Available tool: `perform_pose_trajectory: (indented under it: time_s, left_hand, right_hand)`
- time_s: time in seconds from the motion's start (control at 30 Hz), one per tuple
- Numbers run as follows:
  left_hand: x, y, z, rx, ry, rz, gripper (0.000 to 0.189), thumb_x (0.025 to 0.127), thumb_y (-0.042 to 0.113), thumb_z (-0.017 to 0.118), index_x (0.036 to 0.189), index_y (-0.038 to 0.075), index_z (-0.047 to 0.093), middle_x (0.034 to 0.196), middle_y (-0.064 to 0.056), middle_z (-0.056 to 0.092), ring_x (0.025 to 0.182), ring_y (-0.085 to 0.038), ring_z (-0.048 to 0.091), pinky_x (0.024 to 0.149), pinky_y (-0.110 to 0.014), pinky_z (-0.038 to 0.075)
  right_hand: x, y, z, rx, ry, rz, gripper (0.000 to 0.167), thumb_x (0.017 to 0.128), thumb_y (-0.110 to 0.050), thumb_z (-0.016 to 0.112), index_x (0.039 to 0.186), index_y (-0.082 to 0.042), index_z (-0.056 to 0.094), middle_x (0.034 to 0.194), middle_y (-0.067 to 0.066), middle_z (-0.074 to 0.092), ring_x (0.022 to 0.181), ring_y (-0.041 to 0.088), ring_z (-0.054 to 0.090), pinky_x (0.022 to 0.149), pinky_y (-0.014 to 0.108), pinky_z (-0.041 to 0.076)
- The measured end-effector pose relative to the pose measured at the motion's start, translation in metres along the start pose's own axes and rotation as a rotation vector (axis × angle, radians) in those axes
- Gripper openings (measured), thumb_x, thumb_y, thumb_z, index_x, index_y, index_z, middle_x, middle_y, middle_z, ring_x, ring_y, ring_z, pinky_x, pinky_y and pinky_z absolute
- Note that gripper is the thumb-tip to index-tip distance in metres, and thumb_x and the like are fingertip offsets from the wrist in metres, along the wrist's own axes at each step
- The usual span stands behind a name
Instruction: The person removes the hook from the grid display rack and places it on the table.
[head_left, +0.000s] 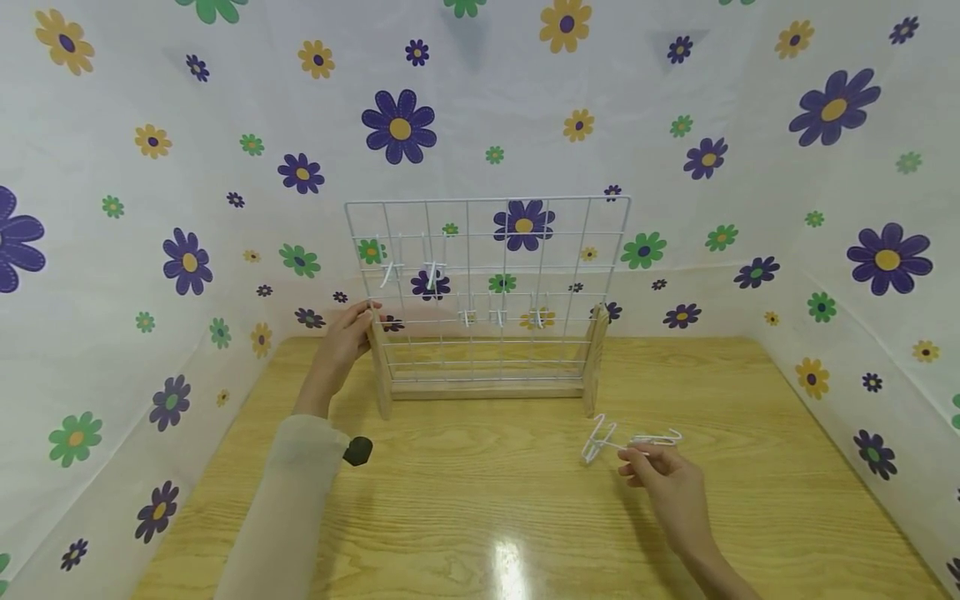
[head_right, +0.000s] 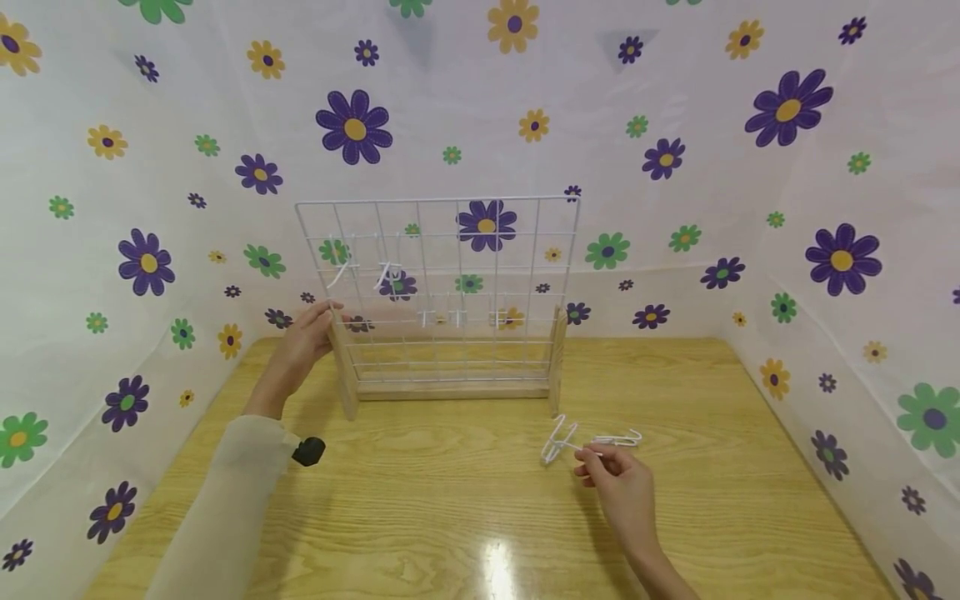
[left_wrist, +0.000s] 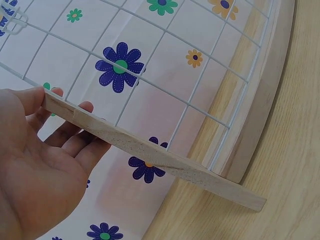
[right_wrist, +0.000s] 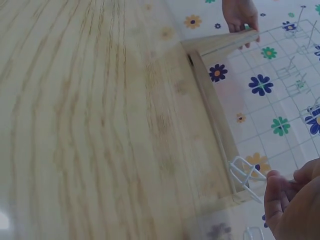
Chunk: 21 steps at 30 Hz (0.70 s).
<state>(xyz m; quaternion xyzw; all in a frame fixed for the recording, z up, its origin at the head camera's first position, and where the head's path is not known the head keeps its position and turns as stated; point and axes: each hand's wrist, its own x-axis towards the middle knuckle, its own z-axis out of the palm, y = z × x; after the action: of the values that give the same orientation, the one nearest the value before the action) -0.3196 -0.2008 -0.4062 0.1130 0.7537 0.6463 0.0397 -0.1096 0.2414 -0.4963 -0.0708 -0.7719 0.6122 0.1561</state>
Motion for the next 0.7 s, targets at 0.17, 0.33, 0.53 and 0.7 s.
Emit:
perform_pose_trajectory:
  time_s: [0.17,0.33,0.53,0.7]
  left_hand:
    - [0.0,0.0,0.0,-0.003,0.004,-0.008,0.051,0.115,0.029,0.033,0.156,-0.002,0.033,0.155,-0.03,0.036,0.151,-0.041,0.028,0.123,-0.053,0.025]
    - [0.0,-0.002,0.0,-0.002,0.009,-0.016,0.052,0.115,0.03,0.033,0.157,-0.001,0.033,0.156,-0.028,0.036,0.151,-0.042,0.028,0.124,-0.053,0.025]
    - [0.0,-0.003,0.0,0.001,0.003,-0.009,0.051,0.115,0.03,0.032,0.157,0.001,0.033,0.158,-0.028,0.034,0.151,-0.041,0.027,0.124,-0.053,0.025]
    - [0.0,-0.002,-0.001,-0.001,0.01,-0.003,0.05,0.115,0.029,0.032,0.158,0.002,0.033,0.158,-0.029,0.034,0.151,-0.041,0.028,0.124,-0.052,0.024]
  right_hand:
    - [0.001,0.002,0.006,0.034,-0.014,0.024,0.025,0.103,-0.008,0.065,0.114,0.014,0.067,0.103,0.018,0.076,0.08,0.014,0.073,0.073,0.027,0.063]
    - [0.002,0.003,0.01,0.039,-0.037,0.052,0.026,0.104,-0.008,0.064,0.117,0.015,0.066,0.108,0.022,0.074,0.082,0.015,0.073,0.075,0.025,0.063]
    - [0.004,0.004,0.011,0.028,-0.046,0.099,0.028,0.105,-0.008,0.062,0.121,0.014,0.063,0.113,0.021,0.073,0.083,0.012,0.072,0.077,0.023,0.062]
    - [0.004,0.003,0.013,0.01,-0.036,0.09,0.026,0.104,-0.006,0.062,0.119,0.015,0.064,0.112,0.024,0.073,0.082,0.013,0.073,0.076,0.023,0.062]
